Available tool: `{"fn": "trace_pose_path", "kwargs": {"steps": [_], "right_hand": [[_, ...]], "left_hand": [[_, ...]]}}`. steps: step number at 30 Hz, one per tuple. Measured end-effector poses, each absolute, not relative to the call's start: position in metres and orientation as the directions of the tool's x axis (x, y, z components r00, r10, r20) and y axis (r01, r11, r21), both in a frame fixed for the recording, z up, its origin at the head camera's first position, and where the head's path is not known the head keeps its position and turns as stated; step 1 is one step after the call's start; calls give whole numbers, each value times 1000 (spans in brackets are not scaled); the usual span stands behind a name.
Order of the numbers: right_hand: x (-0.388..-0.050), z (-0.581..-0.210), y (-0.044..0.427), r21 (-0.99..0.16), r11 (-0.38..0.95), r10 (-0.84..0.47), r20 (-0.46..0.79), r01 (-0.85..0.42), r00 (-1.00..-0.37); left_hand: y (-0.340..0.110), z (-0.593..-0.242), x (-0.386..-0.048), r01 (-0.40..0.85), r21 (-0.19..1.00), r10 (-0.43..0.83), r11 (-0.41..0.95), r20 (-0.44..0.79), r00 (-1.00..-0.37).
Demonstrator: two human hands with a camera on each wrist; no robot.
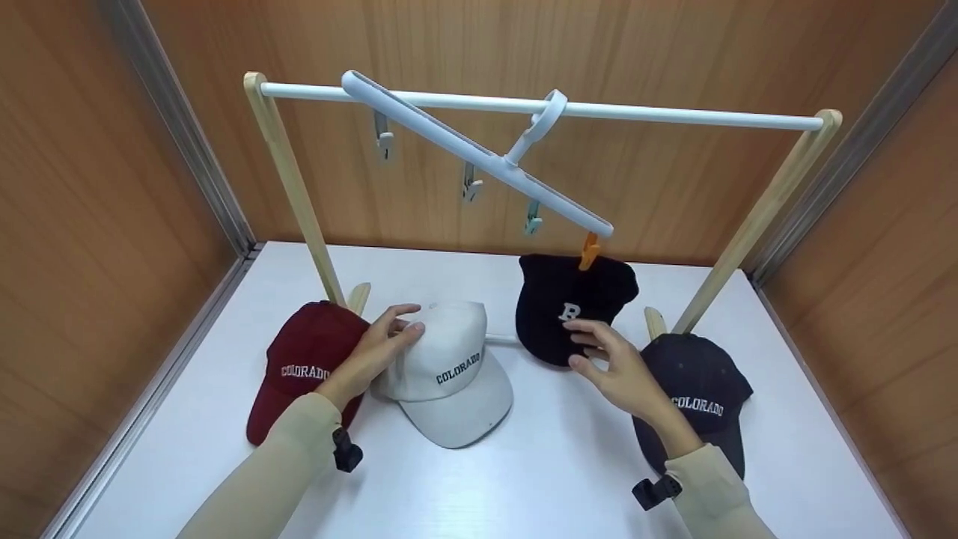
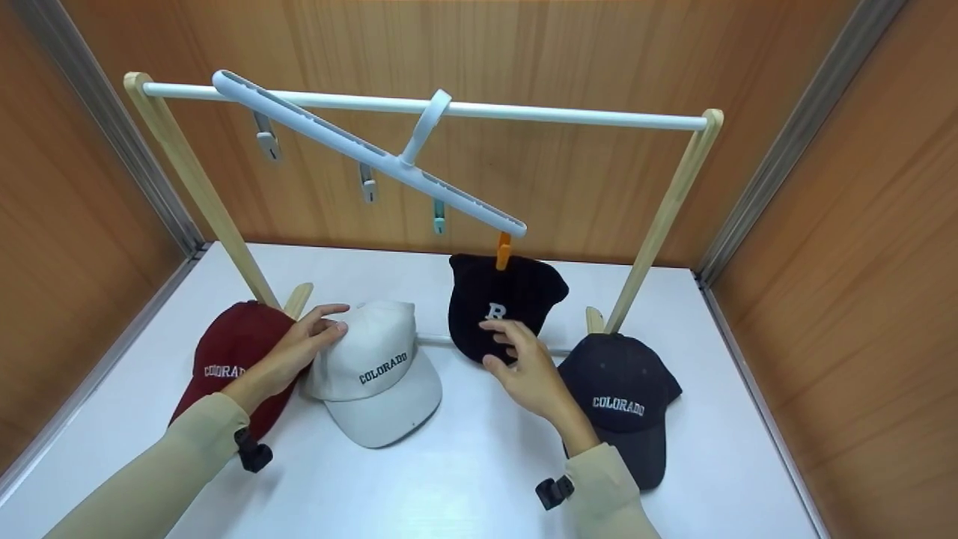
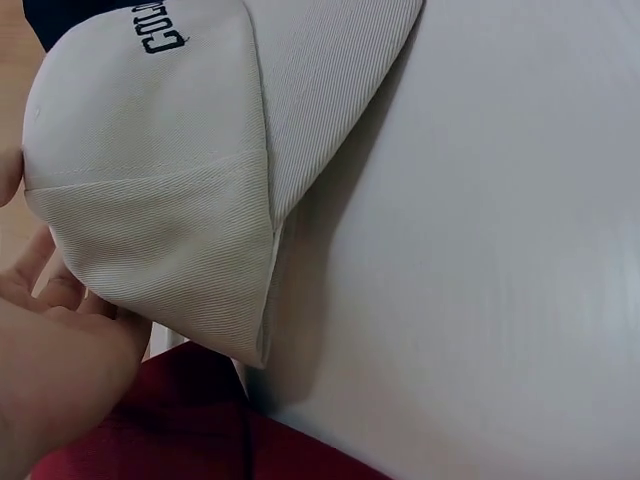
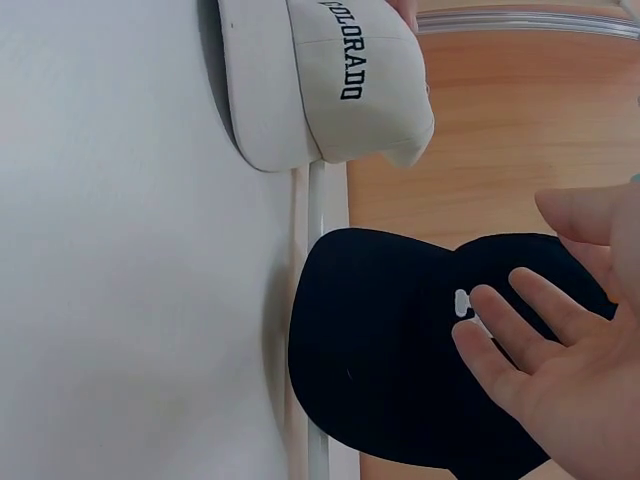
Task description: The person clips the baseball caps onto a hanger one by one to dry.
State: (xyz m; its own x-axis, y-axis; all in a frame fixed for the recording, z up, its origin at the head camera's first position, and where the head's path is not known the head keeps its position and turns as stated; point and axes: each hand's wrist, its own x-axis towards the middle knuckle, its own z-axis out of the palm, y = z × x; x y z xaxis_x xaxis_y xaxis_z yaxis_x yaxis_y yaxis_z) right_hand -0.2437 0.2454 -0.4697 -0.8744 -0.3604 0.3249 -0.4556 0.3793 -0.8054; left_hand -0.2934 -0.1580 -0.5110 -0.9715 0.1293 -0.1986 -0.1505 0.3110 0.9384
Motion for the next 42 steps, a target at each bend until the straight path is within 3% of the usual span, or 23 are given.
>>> {"fn": "trace_pose_path", "kwargs": {"steps": [12,42], "right_hand": [[-241,-471,241,-811,389,-368,298,-437,-881],[-239,-474,239,-816,382,-394,280,-433,-875]], "left_hand": [[-159,-509,-289,-96,975,142,201,-126,-982],[-138,-484,-286,18,986,151,163,-7,-989]]}}
